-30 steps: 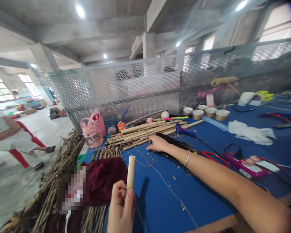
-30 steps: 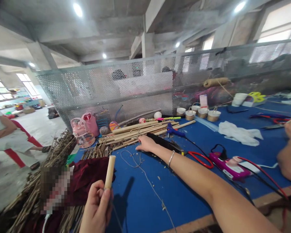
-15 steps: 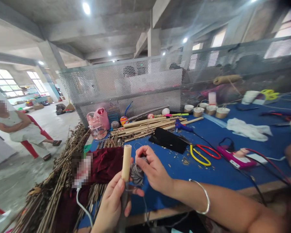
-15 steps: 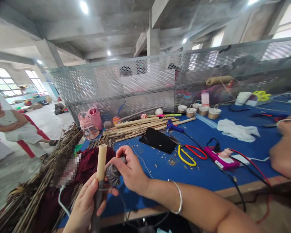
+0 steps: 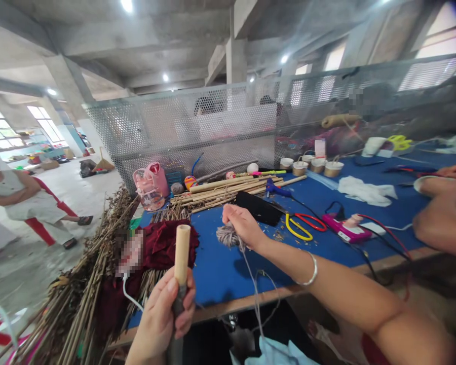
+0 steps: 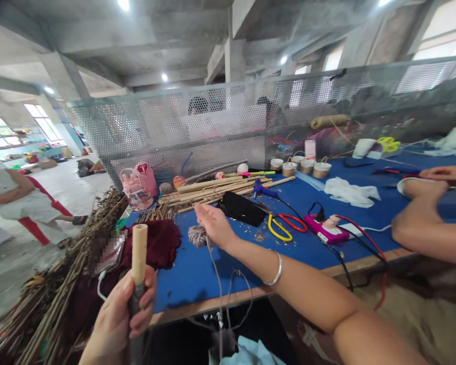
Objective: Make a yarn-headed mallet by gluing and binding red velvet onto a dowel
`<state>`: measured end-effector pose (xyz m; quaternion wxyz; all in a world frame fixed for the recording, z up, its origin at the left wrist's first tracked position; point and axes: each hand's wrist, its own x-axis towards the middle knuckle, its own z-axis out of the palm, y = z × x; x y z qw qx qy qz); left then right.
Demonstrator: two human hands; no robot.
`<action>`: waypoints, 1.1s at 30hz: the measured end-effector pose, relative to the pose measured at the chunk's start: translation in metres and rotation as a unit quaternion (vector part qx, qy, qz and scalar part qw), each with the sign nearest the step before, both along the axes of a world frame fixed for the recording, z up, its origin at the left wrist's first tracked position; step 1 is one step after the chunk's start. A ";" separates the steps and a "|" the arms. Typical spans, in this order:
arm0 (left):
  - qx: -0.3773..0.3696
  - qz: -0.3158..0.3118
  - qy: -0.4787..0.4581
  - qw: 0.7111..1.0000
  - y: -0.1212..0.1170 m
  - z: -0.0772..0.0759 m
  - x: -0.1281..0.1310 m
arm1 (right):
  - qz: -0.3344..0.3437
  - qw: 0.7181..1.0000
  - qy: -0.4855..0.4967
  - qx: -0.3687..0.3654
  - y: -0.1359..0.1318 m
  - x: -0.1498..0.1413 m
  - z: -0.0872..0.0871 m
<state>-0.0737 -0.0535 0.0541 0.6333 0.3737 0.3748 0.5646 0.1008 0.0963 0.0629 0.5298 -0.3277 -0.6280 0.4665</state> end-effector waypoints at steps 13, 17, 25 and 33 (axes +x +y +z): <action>0.013 0.012 0.147 0.989 0.026 -0.013 0.009 | 0.086 0.939 0.213 -0.256 -0.008 -0.010 0.002; 0.002 -0.030 0.206 0.978 0.025 -0.011 0.016 | 0.100 0.922 0.247 -0.281 -0.020 -0.021 -0.004; -0.025 0.041 0.315 0.948 0.035 -0.006 0.032 | 0.164 0.916 0.249 -0.267 -0.041 -0.026 0.000; -0.008 -0.021 0.300 0.954 0.030 -0.009 0.047 | 0.174 0.972 0.012 -0.158 -0.047 -0.021 0.006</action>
